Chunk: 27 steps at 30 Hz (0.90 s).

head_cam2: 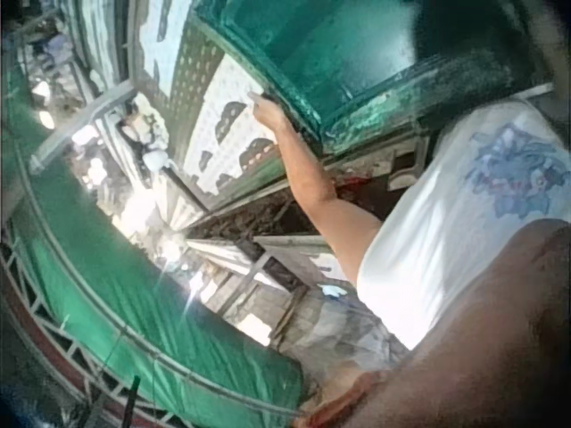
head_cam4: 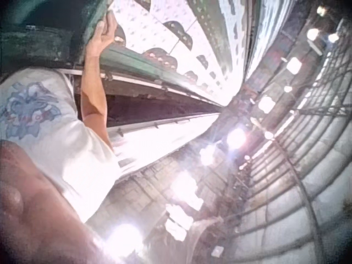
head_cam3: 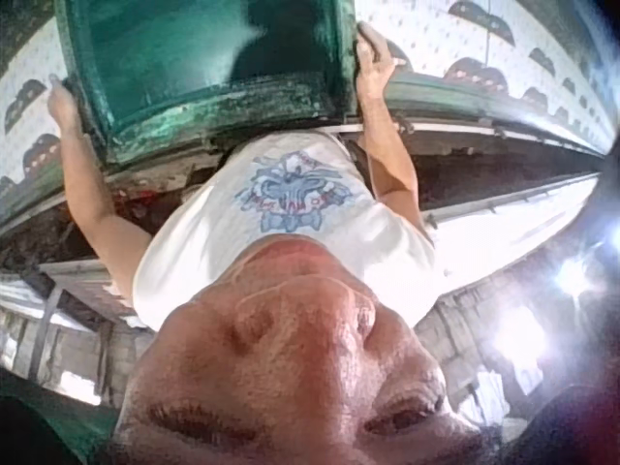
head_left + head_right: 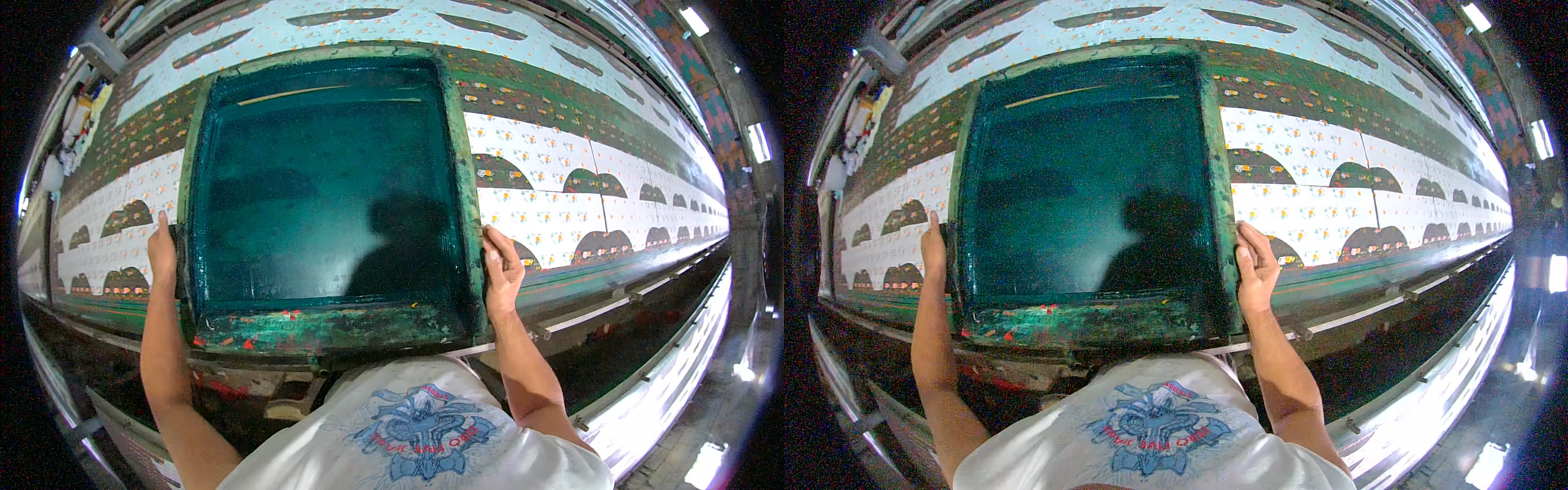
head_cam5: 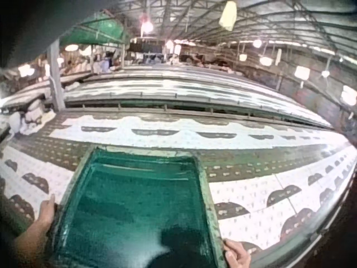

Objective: The person repeatedly uses a squeegee to pull green ink across a screen printing frame over a long roll of patterned fabric. The person moves the frame along the fabric and repeats the squeegee stroke multiple times to transfer the design.

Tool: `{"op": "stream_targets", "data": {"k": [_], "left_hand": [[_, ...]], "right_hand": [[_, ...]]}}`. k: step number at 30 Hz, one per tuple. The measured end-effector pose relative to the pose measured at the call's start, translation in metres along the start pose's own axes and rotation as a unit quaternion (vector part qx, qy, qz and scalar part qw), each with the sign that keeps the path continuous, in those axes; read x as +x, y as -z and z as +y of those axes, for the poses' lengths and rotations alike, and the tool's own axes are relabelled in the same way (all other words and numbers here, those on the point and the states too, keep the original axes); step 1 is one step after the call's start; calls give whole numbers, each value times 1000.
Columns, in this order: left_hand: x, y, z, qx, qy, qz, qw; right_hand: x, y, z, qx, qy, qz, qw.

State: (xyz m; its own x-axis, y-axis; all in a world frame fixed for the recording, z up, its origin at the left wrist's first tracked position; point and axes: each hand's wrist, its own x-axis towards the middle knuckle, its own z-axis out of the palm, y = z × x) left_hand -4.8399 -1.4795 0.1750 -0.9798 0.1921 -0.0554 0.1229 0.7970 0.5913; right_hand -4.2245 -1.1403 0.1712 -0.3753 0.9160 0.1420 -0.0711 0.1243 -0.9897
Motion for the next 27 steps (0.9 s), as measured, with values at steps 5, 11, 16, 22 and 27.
{"op": "stream_targets", "data": {"k": [5,11,16,22,27], "left_hand": [[-1,-2,4,-78,26,-52,995],[25,0,-20,-100,24,-41,994],[29,-10,-29,-194,42,-80,977],[9,-1,20,-314,70,-183,929],[-41,4,82,-375,88,-239,891]], "right_hand": [[-4,5,-8,109,-44,53,992],[2,-10,-78,152,-85,-35,984],[10,-12,-89,150,-94,-38,984],[40,28,-107,149,-37,-57,987],[82,114,-130,66,-39,-114,991]]}}
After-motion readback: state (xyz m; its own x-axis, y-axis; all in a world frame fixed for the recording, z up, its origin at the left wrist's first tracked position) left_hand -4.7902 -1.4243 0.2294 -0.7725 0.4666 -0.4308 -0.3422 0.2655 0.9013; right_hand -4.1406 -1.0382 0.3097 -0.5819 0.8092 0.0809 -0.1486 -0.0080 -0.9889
